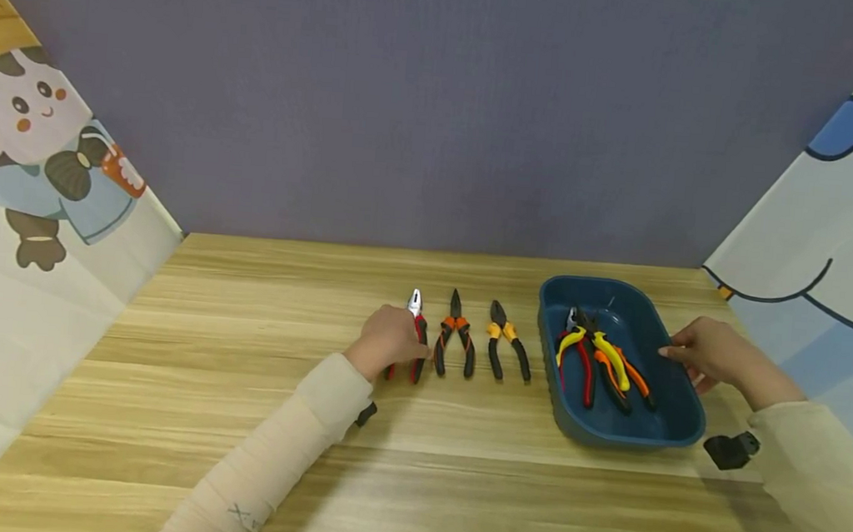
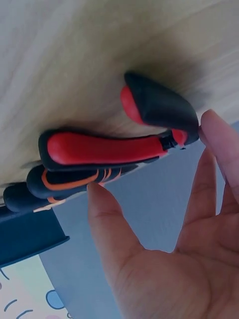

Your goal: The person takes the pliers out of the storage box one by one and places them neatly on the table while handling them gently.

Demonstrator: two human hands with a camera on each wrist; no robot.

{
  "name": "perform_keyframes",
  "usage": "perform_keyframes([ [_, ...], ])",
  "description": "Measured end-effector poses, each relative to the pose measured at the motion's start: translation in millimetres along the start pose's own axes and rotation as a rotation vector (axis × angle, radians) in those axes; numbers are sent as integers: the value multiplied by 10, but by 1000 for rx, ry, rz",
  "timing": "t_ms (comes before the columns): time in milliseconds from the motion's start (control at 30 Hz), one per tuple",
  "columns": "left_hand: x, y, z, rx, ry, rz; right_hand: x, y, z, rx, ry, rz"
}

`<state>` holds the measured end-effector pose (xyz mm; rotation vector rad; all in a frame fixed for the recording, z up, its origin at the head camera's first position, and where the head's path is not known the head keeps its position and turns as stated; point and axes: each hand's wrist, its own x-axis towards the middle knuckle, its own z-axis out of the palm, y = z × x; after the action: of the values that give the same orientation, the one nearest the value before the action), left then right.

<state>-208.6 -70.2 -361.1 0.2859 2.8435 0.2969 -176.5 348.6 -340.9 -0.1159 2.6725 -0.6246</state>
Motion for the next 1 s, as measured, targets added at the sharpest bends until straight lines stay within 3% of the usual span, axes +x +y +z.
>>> perform_keyframes([
  [333, 0, 103, -108, -26, 14, 34, 24, 36, 1, 19, -15, 25],
  [500, -4, 212, -154, -44, 15, 85, 22, 20, -7, 24, -18, 19],
  [667, 7, 363, -184, -61, 17, 153, 2, 8, -9, 20, -17, 18],
  [1000, 12, 763, -244, -16, 16, 227, 0, 3, -13, 18, -15, 19],
])
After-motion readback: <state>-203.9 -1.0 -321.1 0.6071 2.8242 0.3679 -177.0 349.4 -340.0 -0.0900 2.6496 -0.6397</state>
